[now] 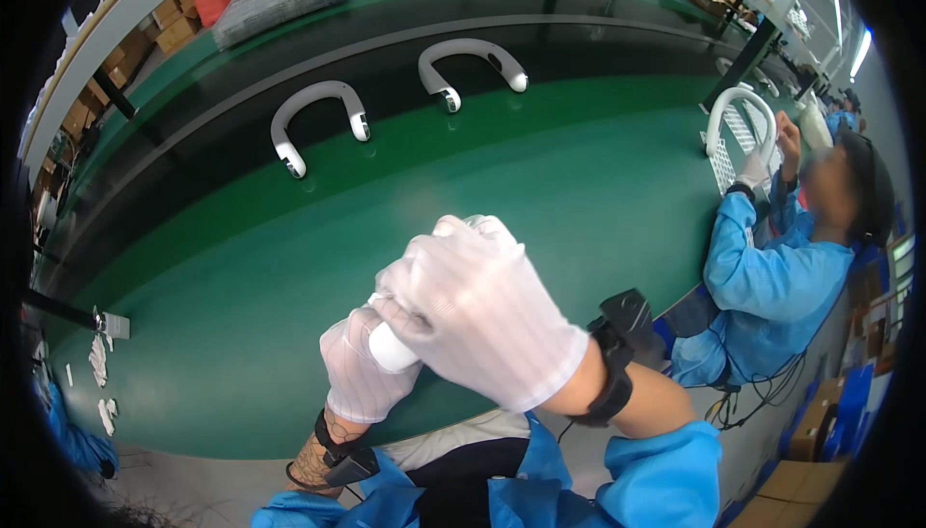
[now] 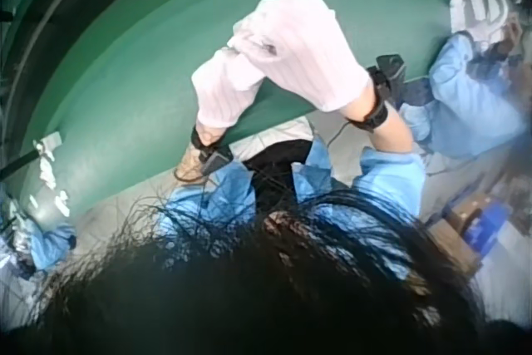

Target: Assembling and inspecting white U-shaped electronic components on a production line.

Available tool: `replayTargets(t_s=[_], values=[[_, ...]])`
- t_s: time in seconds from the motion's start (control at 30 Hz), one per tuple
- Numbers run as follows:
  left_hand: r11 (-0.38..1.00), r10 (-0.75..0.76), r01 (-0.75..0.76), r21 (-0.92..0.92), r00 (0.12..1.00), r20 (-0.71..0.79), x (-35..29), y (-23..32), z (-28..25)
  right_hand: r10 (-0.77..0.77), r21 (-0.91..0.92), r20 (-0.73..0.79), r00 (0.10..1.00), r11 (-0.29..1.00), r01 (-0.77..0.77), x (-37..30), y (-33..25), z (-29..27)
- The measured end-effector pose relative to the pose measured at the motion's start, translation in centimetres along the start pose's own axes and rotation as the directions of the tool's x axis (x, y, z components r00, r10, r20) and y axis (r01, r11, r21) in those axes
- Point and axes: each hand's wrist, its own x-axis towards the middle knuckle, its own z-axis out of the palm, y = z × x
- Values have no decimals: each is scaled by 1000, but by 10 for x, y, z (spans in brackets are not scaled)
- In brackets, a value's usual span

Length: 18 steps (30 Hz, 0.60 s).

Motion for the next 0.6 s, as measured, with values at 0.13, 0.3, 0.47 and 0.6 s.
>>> replayTargets(t_s=[0.13, 0.3, 0.47, 0.6], values=[[999, 50, -49, -10, 998, 40, -13, -8, -15, 208, 177, -49, 977, 964, -197, -7, 21, -3], [998, 55, -55, 19, 998, 28, -19, -15, -22, 242, 380, -86, 966, 905, -193, -28, -7, 16], [1000, -6, 6, 0, 1000, -21, -18, -10, -37, 20, 125, -45, 999, 992, -14, -21, -48, 21], [997, -80, 79, 22, 995, 61, -11, -22, -54, 265, 249, -254, 930, 947, -202, -11, -17, 39]])
